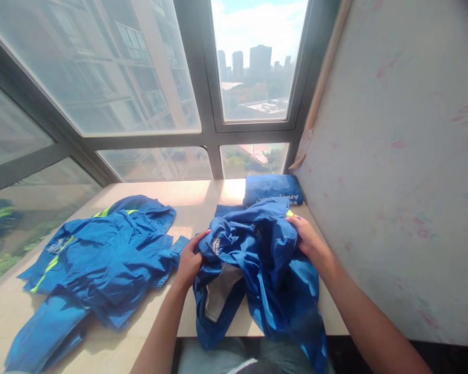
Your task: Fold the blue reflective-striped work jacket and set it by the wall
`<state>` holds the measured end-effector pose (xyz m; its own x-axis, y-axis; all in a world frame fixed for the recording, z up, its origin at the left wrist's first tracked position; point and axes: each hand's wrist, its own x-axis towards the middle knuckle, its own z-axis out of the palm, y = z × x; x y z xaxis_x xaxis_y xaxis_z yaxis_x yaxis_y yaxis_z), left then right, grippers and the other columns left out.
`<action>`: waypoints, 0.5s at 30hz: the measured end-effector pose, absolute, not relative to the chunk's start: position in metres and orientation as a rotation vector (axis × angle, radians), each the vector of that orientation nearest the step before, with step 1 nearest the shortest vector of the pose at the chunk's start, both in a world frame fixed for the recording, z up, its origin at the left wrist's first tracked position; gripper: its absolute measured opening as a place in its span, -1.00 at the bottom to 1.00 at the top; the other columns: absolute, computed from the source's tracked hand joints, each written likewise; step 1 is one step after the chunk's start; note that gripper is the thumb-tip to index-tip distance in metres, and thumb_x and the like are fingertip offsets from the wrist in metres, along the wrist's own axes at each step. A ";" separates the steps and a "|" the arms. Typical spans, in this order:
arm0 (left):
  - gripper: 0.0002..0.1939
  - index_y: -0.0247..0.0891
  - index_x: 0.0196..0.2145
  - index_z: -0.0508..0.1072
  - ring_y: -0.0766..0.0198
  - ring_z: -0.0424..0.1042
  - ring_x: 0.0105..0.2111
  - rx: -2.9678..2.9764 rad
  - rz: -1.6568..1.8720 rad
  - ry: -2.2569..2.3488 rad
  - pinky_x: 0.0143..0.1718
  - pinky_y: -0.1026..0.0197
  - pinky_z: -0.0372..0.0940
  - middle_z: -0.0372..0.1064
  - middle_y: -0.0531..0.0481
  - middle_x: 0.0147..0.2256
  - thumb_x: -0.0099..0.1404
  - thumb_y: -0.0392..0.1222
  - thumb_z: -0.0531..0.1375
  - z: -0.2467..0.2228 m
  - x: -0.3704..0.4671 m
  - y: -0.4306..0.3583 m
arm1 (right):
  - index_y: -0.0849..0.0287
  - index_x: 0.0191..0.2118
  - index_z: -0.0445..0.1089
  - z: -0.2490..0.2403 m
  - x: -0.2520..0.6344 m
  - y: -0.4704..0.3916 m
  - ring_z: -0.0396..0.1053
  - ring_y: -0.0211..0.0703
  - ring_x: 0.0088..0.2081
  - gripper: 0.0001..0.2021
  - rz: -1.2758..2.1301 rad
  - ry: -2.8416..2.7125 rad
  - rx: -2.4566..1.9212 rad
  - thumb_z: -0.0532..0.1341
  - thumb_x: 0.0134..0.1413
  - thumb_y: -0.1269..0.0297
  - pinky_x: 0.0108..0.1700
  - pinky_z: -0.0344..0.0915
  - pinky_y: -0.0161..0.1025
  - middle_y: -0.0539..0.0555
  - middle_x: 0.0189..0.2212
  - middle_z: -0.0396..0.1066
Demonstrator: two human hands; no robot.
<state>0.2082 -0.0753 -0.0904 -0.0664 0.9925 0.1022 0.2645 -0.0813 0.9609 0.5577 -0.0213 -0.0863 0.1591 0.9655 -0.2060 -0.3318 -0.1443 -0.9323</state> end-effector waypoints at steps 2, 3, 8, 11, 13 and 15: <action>-0.46 -0.27 0.10 0.48 0.01 0.42 0.14 1.584 1.279 1.569 0.26 -0.13 0.24 0.49 -0.08 0.08 0.13 -0.32 0.18 -0.058 0.180 -0.079 | 0.22 -0.20 0.49 -0.052 0.576 -0.018 0.43 -0.20 -0.44 -0.69 1.291 -0.759 -1.186 0.39 -0.15 0.28 -0.35 0.38 -0.28 0.01 -0.42 0.54; -0.45 -0.25 0.11 0.48 0.02 0.44 0.12 1.677 1.323 1.652 0.25 -0.11 0.26 0.50 -0.05 0.07 0.13 -0.34 0.16 -0.040 0.169 -0.082 | 0.23 -0.10 0.50 -0.032 0.584 -0.017 0.45 -0.20 -0.39 -0.62 1.227 -0.807 -1.183 0.37 -0.13 0.29 -0.31 0.39 -0.28 0.03 -0.34 0.56; -0.39 -0.17 0.14 0.49 0.08 0.50 -0.01 2.258 1.555 1.846 0.12 0.00 0.40 0.50 0.01 0.01 0.13 -0.43 0.11 0.048 0.153 -0.092 | 0.20 0.09 0.47 0.058 0.606 -0.006 0.43 -0.25 -0.30 -0.56 0.514 -1.193 -1.222 0.30 0.03 0.31 -0.22 0.35 -0.29 0.08 -0.14 0.53; -0.32 -0.14 0.20 0.43 0.07 0.45 0.06 2.531 1.485 1.651 0.12 -0.03 0.40 0.40 -0.01 0.12 0.15 -0.49 0.06 0.066 0.177 -0.075 | 0.34 0.03 0.50 0.086 0.605 0.024 0.38 -0.27 -0.25 -0.65 0.158 -1.390 -1.350 0.20 0.14 0.36 -0.08 0.30 -0.24 0.16 -0.12 0.52; -0.24 -0.14 0.27 0.33 0.06 0.35 0.18 2.586 1.285 1.460 0.19 -0.06 0.33 0.28 -0.02 0.22 0.14 -0.52 0.01 0.054 0.201 -0.051 | 0.45 0.08 0.44 0.084 0.598 0.053 0.37 -0.22 -0.13 -0.61 0.129 -1.522 -1.455 0.17 0.18 0.37 0.06 0.23 -0.16 0.24 -0.03 0.49; -0.19 -0.16 0.33 0.23 0.06 0.27 0.25 2.521 1.069 1.354 0.26 -0.06 0.25 0.20 -0.07 0.28 0.12 -0.52 0.00 0.022 0.225 -0.025 | 0.49 0.22 0.30 0.061 0.589 0.082 0.35 -0.14 0.03 -0.50 0.218 -1.607 -1.531 0.17 0.21 0.35 0.17 0.17 -0.09 0.32 0.11 0.41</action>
<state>0.2250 -0.0245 0.0219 0.3632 0.7604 0.5384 0.7001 -0.6040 0.3808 0.5890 0.0822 0.0613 0.1470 0.8749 0.4614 0.7207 0.2247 -0.6558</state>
